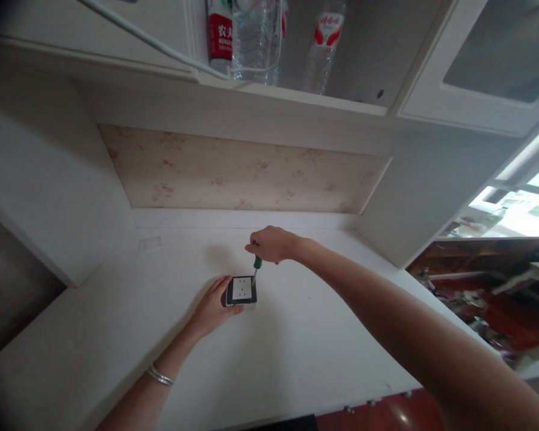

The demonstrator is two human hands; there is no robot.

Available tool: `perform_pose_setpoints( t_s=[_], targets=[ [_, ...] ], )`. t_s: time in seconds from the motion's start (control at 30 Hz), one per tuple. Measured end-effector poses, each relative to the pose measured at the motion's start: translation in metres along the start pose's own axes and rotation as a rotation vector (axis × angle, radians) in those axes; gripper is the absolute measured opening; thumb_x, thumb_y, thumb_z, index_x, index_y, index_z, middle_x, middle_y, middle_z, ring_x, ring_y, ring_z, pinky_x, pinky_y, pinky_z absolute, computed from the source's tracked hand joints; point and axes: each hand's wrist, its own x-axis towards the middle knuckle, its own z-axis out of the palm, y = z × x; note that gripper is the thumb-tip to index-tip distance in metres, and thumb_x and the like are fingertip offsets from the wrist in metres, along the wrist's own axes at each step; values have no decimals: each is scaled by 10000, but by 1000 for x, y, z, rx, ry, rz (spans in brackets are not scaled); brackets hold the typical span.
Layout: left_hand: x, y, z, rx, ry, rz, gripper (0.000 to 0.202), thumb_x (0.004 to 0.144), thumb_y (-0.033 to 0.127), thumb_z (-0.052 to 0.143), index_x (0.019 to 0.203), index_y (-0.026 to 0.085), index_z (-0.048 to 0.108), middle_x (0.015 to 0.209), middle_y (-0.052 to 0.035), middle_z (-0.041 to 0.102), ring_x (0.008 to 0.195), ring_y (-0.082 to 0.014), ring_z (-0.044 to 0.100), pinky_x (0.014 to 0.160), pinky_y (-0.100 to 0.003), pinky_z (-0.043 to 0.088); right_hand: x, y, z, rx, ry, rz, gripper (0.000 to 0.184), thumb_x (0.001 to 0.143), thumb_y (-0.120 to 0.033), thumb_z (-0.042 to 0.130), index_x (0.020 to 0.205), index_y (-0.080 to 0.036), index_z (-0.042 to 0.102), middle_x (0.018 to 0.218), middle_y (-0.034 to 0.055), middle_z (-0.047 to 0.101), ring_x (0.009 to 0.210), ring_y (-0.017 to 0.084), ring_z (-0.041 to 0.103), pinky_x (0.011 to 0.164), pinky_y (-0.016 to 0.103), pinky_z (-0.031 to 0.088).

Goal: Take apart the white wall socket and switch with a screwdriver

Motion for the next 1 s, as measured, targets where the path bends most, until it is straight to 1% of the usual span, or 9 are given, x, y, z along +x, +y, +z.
perform_pose_setpoints(
  t_s=[0.17, 0.27, 0.33, 0.4, 0.5, 0.63, 0.73, 0.83, 1.0],
  targets=[
    [1, 1, -1, -7, -2, 11, 791, 627, 349, 783, 1340, 256, 455, 1401, -67, 462, 1301, -264, 421, 1109, -393, 314, 0, 0, 2, -17, 45, -124, 425, 743, -358, 638, 1129, -185, 591, 1063, 112, 663, 839, 213, 635, 678, 270, 450],
    [1, -2, 1, -2, 11, 18, 798, 624, 355, 784, 1342, 257, 450, 1401, -66, 461, 1302, -265, 419, 1112, -396, 310, 1, 0, 5, -112, 95, -21, 345, 846, -463, 500, 969, -179, 653, 922, 118, 682, 831, 252, 627, 686, 319, 443],
    [1, -4, 2, 1, 19, 23, 798, 630, 359, 780, 1346, 260, 443, 1401, -64, 460, 1302, -263, 419, 1111, -396, 312, 1, 1, 6, -136, 139, -32, 298, 887, -365, 432, 911, -177, 662, 906, 114, 677, 838, 242, 624, 707, 320, 437],
    [0, -6, 4, 1, 21, 30, 793, 634, 368, 778, 1345, 259, 443, 1398, -64, 463, 1295, -261, 428, 1105, -394, 322, 1, 3, 7, -90, 134, -111, 236, 825, -272, 518, 1007, -184, 641, 1026, 108, 650, 843, 206, 621, 711, 284, 438],
    [1, -7, 4, 2, 26, 43, 789, 633, 379, 777, 1339, 251, 448, 1386, -64, 474, 1282, -259, 444, 1093, -392, 340, 1, 5, 8, -34, 110, -119, 407, 747, -336, 643, 1128, -205, 588, 1136, 105, 610, 845, 195, 621, 692, 264, 442],
    [1, -5, 4, 14, 40, 67, 766, 639, 367, 774, 1328, 257, 456, 1365, -59, 490, 1274, -258, 451, 1088, -393, 348, 2, 4, 10, -116, 179, 12, 308, 888, -406, 462, 1023, -190, 635, 964, 109, 680, 884, 246, 625, 738, 318, 431],
    [1, -4, 3, 22, 29, 65, 756, 638, 364, 775, 1319, 249, 466, 1359, -63, 496, 1269, -258, 456, 1088, -394, 349, 0, 3, 9, -77, 149, -106, 273, 815, -257, 544, 1066, -186, 621, 1059, 110, 657, 902, 220, 620, 747, 288, 435],
    [1, -4, 3, 23, 25, 59, 759, 642, 374, 773, 1323, 245, 463, 1365, -64, 491, 1271, -253, 455, 1088, -386, 349, -3, 2, 7, -26, 110, -111, 394, 743, -315, 639, 1114, -187, 600, 1093, 114, 643, 873, 217, 621, 704, 277, 446],
    [1, -6, 4, 22, 30, 36, 781, 635, 393, 774, 1334, 257, 454, 1384, -62, 477, 1289, -261, 437, 1095, -391, 335, -8, 0, 6, -21, 139, -31, 248, 863, -305, 466, 988, -184, 644, 956, 95, 699, 854, 218, 633, 705, 288, 441]
  ],
)
